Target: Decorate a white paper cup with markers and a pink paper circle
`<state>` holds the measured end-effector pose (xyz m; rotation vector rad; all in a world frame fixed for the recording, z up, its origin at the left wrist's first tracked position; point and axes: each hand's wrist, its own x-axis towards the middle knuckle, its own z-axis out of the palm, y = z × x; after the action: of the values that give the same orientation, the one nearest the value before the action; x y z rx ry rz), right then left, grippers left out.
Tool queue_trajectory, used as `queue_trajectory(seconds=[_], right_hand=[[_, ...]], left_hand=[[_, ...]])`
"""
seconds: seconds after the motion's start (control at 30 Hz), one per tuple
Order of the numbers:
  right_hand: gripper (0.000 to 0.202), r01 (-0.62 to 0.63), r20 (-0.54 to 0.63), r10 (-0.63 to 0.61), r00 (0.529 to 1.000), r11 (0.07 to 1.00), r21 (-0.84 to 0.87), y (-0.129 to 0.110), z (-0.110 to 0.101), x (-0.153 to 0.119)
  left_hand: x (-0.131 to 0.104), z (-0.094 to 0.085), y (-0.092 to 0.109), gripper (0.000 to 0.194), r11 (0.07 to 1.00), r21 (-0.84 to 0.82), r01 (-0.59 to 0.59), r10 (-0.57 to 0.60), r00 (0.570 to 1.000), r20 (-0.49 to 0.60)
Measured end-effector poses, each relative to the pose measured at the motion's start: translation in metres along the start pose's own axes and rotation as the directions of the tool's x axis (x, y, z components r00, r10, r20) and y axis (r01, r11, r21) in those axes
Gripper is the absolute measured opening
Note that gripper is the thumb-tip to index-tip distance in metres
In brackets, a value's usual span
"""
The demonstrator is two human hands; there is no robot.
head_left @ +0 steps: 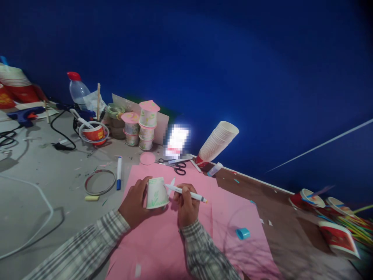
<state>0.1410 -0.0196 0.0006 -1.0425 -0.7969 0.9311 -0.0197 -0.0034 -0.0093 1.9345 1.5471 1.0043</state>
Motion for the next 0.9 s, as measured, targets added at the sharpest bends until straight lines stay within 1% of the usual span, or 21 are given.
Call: queue_trajectory(seconds=[0.2,0.57,0.7,0.9], right_hand=[[0.026,-0.016,0.019,0.017,1.000,1.000,-0.020,-0.0005,0.0025,-0.0011],[0.026,-0.026,0.000,0.026,1.000,0.999,-0.019,0.0000,0.0022,-0.0021],[0.027,-0.024,-0.015,0.024,1.000,1.000,-0.013,-0.0012,0.0020,-0.0023],[0.026,-0.016,-0.002,0.016,1.000,1.000,0.007,-0.0010,0.0007,-0.0035]], left_hand=[[-0.0013,0.0009,-0.0013,0.094,1.000,0.001,-0.008,0.008,1.000,-0.016],[-0.0002,0.0014,-0.0023,0.096,1.000,-0.008,-0.020,0.020,1.000,-0.012],[-0.0006,0.0022,-0.0033,0.096,1.000,-0.017,-0.004,0.004,1.000,-0.014],[0.0000,0.0005,-0.0025,0.096,0.999,-0.033,0.012,-0.012,1.000,-0.004]])
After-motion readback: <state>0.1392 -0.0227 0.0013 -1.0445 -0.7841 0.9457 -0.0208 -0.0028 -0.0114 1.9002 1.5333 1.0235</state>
